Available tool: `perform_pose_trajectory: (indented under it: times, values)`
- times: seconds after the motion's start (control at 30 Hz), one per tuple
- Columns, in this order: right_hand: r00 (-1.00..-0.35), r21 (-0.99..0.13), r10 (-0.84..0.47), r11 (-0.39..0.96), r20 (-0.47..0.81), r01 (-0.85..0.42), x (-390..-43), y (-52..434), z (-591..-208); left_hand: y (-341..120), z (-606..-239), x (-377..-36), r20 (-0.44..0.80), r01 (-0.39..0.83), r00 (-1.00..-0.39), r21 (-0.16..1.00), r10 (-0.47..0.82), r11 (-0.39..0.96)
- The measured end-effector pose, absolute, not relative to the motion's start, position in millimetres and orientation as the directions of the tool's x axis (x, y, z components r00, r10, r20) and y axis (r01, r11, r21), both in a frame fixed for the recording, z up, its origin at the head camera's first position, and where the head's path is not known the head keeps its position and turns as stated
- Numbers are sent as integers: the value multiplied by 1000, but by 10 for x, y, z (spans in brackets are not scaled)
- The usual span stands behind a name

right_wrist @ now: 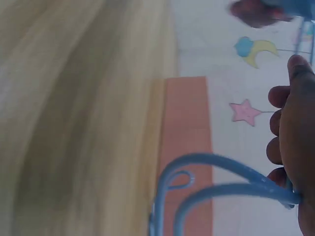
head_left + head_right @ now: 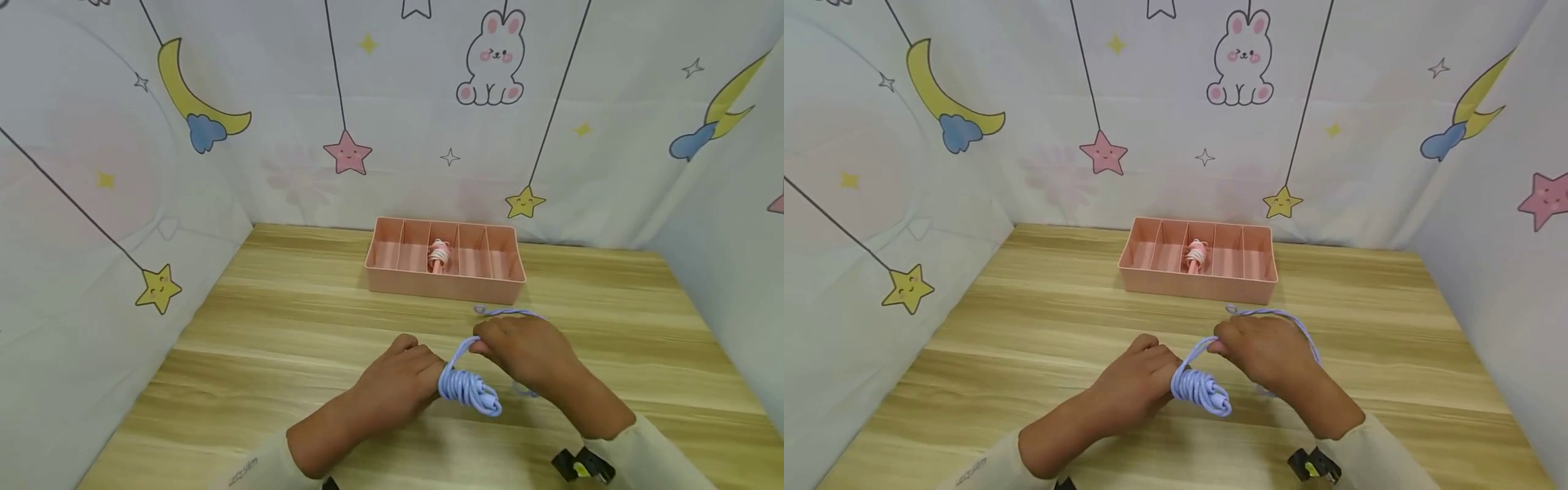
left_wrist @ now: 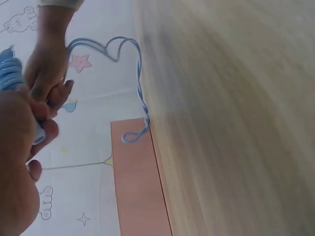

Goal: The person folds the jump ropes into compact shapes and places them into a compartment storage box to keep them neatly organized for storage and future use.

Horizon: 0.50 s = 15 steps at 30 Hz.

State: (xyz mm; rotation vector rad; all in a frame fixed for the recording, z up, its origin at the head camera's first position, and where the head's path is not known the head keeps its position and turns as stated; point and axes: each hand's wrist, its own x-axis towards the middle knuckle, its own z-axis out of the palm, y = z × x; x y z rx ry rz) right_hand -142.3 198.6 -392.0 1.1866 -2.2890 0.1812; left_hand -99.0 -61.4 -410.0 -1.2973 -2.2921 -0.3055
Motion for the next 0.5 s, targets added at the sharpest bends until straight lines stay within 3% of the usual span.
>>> perform_pose_trajectory:
  times: [0.13, 0.3, 0.4, 0.5]
  values:
    - [-478, 120, -722, 604, 500, -788, -1376, 1991, -4193, -678, -4019, -1020, 651, 815, -500, 132, 571, 564]
    - [-451, 86, -727, 569, 518, -818, -1108, 1851, -4464, -702, -3964, -1115, 676, 657, -664, 325, 319, 680]
    - [-429, 35, -738, 521, 520, -853, -886, 1698, -4456, -702, -4013, -1173, 635, 520, -741, 334, 221, 786]
    - [-440, -44, -743, 487, 504, -872, -707, 1565, -4322, -708, -4114, -1205, 569, 383, -800, 240, 190, 892]
